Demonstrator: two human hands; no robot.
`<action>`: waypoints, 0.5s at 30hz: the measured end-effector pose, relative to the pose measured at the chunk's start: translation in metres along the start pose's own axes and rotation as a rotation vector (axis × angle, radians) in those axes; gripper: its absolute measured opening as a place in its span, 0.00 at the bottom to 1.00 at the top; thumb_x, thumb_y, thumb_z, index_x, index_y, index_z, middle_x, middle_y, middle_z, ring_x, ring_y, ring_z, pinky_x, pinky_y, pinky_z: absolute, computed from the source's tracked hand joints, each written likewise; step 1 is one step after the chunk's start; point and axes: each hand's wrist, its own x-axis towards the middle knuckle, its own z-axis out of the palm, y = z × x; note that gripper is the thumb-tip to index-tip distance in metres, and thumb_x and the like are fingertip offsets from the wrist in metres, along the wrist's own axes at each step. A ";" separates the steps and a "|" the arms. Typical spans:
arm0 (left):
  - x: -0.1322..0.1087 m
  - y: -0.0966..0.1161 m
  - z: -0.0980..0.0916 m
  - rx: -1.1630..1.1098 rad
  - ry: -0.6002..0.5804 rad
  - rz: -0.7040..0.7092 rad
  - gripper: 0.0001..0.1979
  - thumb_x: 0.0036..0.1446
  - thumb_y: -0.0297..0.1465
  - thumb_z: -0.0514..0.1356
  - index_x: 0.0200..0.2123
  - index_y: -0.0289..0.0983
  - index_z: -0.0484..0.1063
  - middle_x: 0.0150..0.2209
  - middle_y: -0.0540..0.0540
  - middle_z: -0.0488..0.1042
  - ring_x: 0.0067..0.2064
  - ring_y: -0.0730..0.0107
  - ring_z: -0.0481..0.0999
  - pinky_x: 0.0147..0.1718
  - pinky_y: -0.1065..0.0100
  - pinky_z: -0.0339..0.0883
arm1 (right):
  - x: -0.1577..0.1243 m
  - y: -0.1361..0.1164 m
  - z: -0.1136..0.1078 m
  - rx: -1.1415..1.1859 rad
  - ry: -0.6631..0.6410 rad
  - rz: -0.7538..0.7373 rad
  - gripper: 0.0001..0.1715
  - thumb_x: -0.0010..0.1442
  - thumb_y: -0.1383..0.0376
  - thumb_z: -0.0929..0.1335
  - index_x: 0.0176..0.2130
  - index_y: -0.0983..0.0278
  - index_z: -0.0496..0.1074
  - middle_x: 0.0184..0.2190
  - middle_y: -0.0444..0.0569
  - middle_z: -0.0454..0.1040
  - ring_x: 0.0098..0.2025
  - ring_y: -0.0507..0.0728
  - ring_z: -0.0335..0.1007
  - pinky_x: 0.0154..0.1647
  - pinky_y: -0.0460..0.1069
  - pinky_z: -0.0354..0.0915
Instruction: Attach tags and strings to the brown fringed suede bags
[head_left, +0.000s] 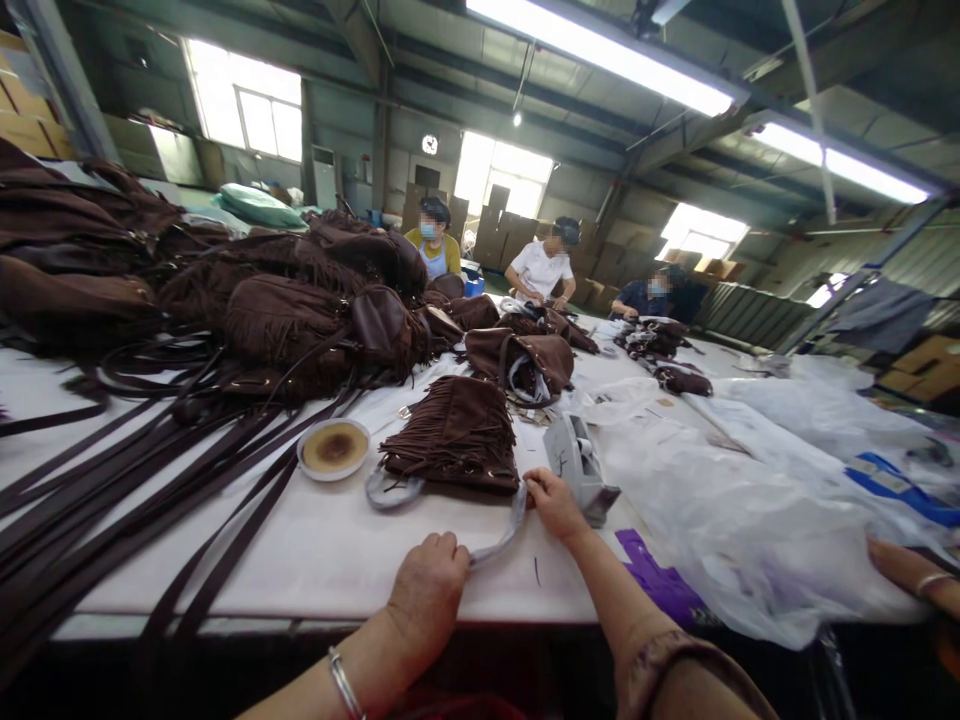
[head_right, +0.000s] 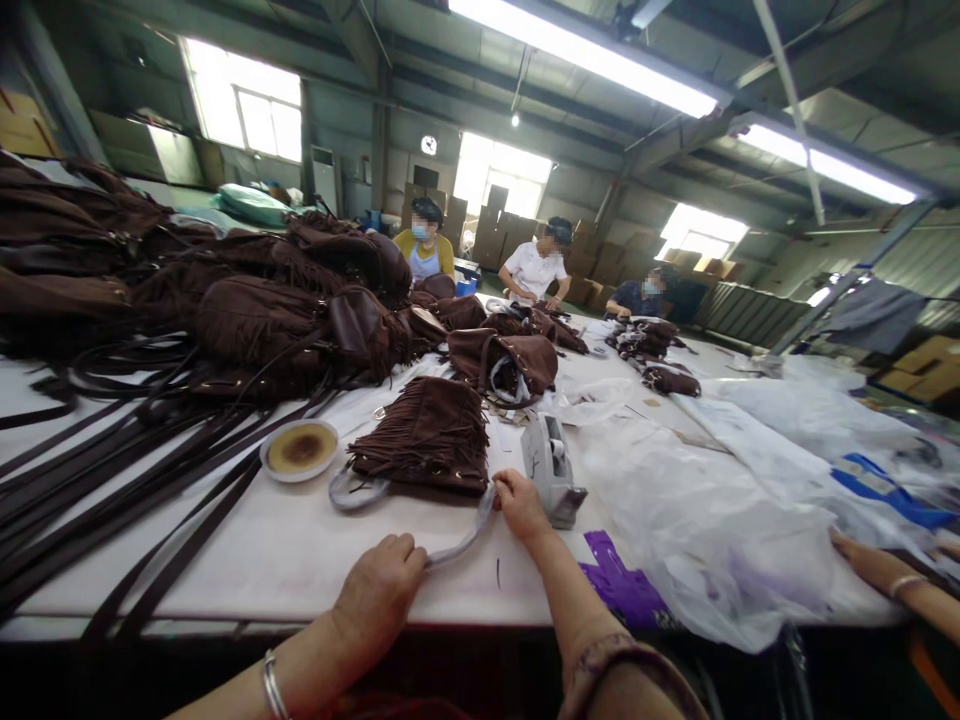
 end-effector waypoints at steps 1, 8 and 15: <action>0.000 -0.001 0.001 -0.007 -0.003 -0.003 0.09 0.60 0.21 0.55 0.40 0.35 0.74 0.41 0.41 0.74 0.44 0.56 0.72 0.43 0.58 0.70 | -0.001 -0.002 -0.002 0.002 -0.021 -0.014 0.13 0.58 0.63 0.61 0.38 0.63 0.73 0.27 0.46 0.75 0.30 0.56 0.72 0.35 0.49 0.67; 0.000 -0.006 0.008 -0.050 0.030 -0.007 0.09 0.60 0.22 0.55 0.38 0.36 0.74 0.40 0.42 0.73 0.43 0.58 0.71 0.42 0.59 0.68 | -0.005 -0.013 -0.008 -0.172 -0.064 -0.028 0.12 0.54 0.67 0.63 0.30 0.64 0.76 0.29 0.47 0.77 0.35 0.56 0.72 0.39 0.48 0.65; -0.002 -0.009 0.020 -0.056 0.100 0.073 0.08 0.59 0.21 0.56 0.35 0.36 0.74 0.38 0.42 0.73 0.42 0.58 0.71 0.39 0.60 0.68 | -0.006 -0.016 0.005 -0.360 0.112 -0.011 0.09 0.55 0.70 0.63 0.27 0.63 0.72 0.31 0.49 0.74 0.34 0.55 0.69 0.38 0.48 0.60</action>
